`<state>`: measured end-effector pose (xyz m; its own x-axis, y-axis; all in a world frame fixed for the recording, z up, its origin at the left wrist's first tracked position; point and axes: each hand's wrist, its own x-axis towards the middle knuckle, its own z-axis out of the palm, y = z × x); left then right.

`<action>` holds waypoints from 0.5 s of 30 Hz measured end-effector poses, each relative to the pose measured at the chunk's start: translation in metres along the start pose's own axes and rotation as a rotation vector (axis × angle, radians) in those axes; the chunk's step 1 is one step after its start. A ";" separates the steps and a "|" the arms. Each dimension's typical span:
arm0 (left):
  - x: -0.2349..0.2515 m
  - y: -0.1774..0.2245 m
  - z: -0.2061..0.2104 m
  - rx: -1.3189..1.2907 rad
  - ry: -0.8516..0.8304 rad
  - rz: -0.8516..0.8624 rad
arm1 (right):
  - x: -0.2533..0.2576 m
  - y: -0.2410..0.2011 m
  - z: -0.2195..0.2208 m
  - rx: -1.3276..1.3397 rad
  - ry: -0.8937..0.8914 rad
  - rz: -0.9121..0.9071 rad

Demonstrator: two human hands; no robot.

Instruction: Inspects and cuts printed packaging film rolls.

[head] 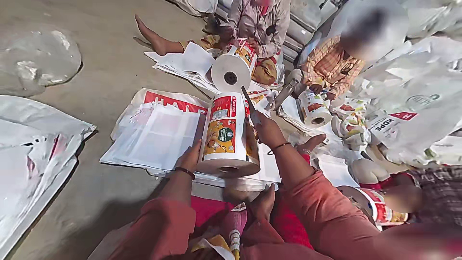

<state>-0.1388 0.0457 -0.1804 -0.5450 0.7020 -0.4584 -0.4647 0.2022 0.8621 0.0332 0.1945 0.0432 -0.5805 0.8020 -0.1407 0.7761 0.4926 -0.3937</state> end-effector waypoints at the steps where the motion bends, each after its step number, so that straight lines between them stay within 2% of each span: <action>1: -0.001 -0.001 -0.001 0.006 0.003 0.005 | 0.001 -0.003 0.002 -0.025 -0.015 0.010; 9: 0.000 -0.001 0.000 0.058 0.013 -0.010 | 0.000 -0.022 0.004 -0.150 -0.016 0.005; 15: -0.017 0.014 0.004 0.028 -0.014 0.009 | 0.000 -0.032 0.004 -0.202 -0.025 0.048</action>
<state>-0.1331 0.0395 -0.1592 -0.5387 0.7135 -0.4480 -0.4405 0.2148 0.8717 0.0071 0.1778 0.0525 -0.5454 0.8190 -0.1781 0.8353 0.5136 -0.1961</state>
